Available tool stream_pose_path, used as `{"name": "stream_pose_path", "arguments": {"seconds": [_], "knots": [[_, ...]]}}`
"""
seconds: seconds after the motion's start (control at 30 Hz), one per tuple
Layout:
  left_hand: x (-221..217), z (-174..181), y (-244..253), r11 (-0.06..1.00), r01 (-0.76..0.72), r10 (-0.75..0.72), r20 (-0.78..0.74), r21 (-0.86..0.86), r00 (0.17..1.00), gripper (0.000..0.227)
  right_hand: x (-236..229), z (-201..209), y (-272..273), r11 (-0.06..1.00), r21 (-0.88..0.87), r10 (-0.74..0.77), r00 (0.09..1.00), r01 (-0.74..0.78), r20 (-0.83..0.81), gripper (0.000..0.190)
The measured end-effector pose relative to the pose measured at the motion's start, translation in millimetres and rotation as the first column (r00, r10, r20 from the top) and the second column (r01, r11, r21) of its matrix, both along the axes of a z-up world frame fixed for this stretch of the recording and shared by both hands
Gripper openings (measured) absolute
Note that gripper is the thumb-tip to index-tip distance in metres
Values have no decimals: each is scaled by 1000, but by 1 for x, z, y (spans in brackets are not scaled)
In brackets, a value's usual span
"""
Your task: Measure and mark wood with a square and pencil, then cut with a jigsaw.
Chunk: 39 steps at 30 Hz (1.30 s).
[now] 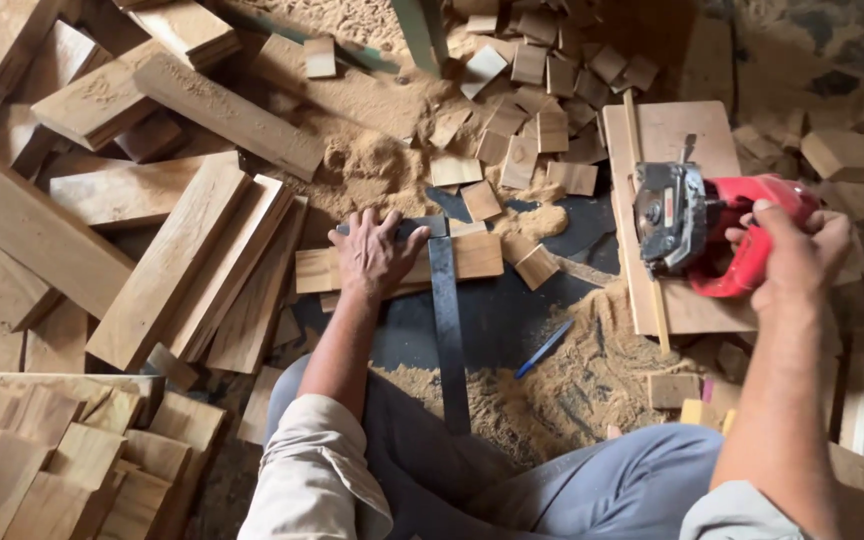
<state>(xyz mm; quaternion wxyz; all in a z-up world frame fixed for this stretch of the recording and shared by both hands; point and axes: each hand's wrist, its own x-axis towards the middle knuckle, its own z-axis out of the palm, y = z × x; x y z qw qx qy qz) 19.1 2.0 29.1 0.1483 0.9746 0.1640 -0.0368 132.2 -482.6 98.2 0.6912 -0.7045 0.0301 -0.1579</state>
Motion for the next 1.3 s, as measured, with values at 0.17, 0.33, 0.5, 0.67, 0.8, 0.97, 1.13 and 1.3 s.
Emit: {"name": "stream_pose_path", "arguments": {"seconds": [0.17,0.33,0.5,0.67,0.8,0.97,1.13,1.3], "knots": [[2,-11,-2,1000,-19,19,52,10,998,70,15,10,0,988,25,152,956,-151,-252,24],[3,-9,-3,998,-67,66,102,11,993,70,15,-7,-1,988,-39,137,959,-151,-248,18],[-1,-5,-2,997,-74,72,85,14,994,69,-48,20,68,991,-50,113,975,-125,-191,27],[-1,-8,0,999,-54,53,99,7,994,69,-109,8,119,986,-26,155,972,-162,-178,26],[0,-8,1,999,-37,36,106,3,994,68,-137,-6,159,984,-34,160,951,-176,-266,19],[3,-12,5,999,-28,29,57,-22,998,71,-162,-22,188,984,-66,137,931,-169,-337,20],[5,-15,5,1000,-19,19,49,-2,999,71,-163,-37,189,978,-76,163,941,-193,-296,15],[4,-14,5,1000,-26,26,35,-3,999,69,-160,-29,191,980,-38,171,921,-196,-350,12]]}}
